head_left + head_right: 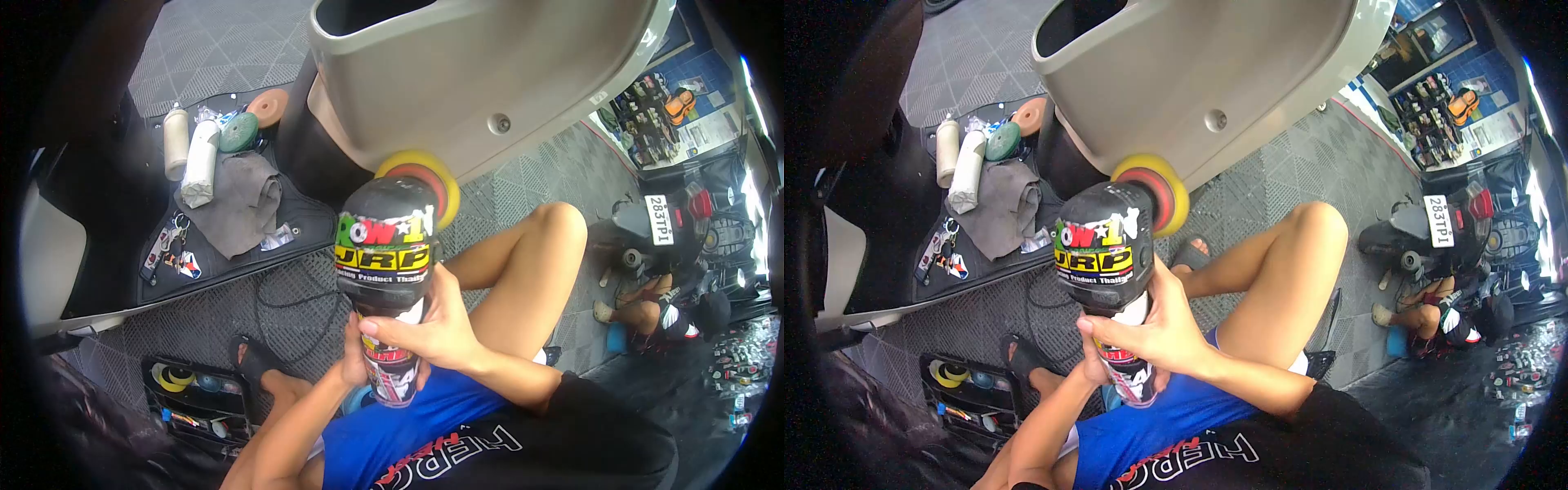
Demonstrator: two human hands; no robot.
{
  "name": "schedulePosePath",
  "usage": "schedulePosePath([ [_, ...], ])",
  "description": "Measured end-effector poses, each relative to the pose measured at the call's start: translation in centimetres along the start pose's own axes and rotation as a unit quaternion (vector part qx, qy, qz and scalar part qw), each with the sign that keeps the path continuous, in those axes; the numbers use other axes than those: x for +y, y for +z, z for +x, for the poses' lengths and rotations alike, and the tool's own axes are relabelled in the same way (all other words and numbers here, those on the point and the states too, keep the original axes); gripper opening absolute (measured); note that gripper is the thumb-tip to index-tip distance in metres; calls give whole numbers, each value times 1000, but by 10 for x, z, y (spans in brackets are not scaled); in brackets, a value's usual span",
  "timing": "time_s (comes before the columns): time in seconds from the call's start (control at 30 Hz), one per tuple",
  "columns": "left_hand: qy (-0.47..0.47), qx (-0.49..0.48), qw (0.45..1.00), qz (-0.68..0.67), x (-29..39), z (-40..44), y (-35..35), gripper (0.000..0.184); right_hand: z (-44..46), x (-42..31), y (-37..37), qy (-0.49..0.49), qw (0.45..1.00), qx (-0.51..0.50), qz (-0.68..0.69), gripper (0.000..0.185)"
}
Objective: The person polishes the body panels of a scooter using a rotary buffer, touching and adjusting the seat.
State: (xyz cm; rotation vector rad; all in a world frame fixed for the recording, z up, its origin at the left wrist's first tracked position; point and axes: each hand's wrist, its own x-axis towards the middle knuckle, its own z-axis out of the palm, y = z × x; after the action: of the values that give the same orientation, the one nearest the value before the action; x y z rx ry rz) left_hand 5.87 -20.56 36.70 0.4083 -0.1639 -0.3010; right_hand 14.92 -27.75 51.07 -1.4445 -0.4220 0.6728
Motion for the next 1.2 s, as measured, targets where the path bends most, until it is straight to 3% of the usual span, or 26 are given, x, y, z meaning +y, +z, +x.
schedulePosePath([
  [0.03,-12,-5,999,-36,1,-1,7,126,-3,-2,-1,-3,1000,2,9,77],
  [0.07,-24,-10,997,-72,2,-2,14,129,-6,-4,-2,3,1000,3,1,60],
  [0.17,-33,-59,992,-110,3,-5,21,135,-1,-13,1,64,996,-49,44,54],
  [0.3,-28,-70,973,-217,-4,7,41,137,-2,-20,-4,10,999,-51,1,49],
  [0.47,-20,-63,995,-77,23,31,54,126,-12,-49,-21,-73,996,-42,-3,56],
  [0.7,41,-49,997,-43,-6,32,33,127,-1,-27,-28,6,995,-96,-11,49],
  [0.73,41,-47,998,8,-14,31,20,127,1,-17,-33,33,995,-95,-18,53],
  [0.77,68,-22,997,25,-15,32,11,119,6,6,-39,-13,996,-84,-10,56],
  [0.83,102,70,988,95,-9,33,-5,105,16,9,-39,-11,991,-110,69,61],
  [0.87,123,99,981,114,-7,36,-17,100,24,15,-51,8,988,-154,32,74],
  [0.97,184,95,963,172,31,46,-17,105,41,23,-57,19,985,-166,51,82],
  [1.1,178,76,961,196,74,49,11,104,60,1,-40,-72,963,-231,117,92],
  [1.13,228,82,934,262,86,51,22,98,66,-3,-37,-101,954,-244,141,95],
  [1.2,205,134,900,360,102,47,14,86,72,-13,-25,-159,934,-265,179,100],
])
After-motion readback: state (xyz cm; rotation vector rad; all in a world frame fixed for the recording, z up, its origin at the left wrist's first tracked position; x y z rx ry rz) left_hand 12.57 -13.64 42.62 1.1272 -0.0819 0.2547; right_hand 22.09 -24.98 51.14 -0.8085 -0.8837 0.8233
